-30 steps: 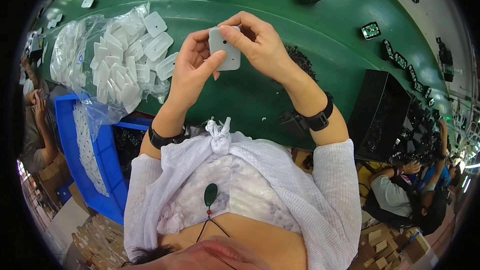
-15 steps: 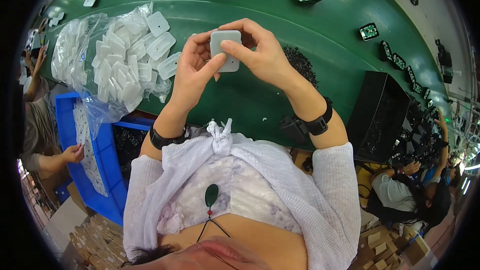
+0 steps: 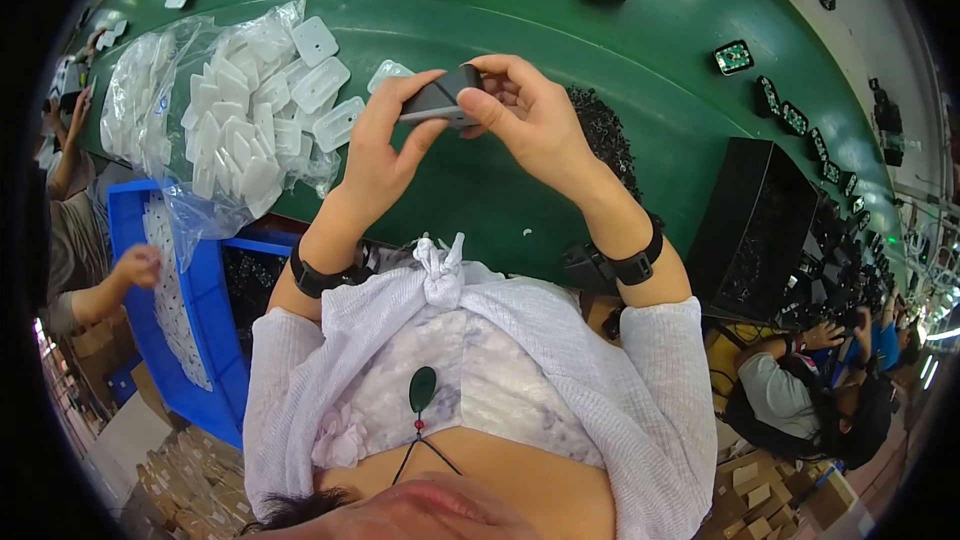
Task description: Assembling small electronic components on a factory production line.
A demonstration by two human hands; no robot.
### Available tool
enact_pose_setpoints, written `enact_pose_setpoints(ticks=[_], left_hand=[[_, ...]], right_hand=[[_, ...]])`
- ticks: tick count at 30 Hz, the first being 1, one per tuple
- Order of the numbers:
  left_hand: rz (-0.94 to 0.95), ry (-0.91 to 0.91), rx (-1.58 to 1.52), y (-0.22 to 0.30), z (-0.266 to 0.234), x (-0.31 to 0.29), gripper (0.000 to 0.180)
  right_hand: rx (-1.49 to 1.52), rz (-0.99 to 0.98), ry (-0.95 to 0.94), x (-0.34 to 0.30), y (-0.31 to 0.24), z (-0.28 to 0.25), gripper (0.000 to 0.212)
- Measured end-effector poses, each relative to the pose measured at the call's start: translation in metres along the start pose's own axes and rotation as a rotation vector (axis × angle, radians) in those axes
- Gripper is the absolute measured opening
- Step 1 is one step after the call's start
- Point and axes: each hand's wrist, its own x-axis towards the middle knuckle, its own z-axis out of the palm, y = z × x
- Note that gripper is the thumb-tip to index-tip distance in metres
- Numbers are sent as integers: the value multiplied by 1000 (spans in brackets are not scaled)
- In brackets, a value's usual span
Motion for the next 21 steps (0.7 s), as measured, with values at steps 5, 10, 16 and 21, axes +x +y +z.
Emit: enact_pose_setpoints(ticks=[5,10,16,21], left_hand=[[-454,-164,-371,10,-7,-8,31],[-659,-209,-578,26,-16,-3,30],[-922,-231,-812,27,-14,-1,33],[-904,-212,-820,24,-12,-5,34]], right_hand=[[-289,-137,40,-3,-2,5,38],[-592,-339,26,-8,-8,11,36],[-303,115,72,-7,-6,12,36],[-242,85,52,-10,-9,12,32]])
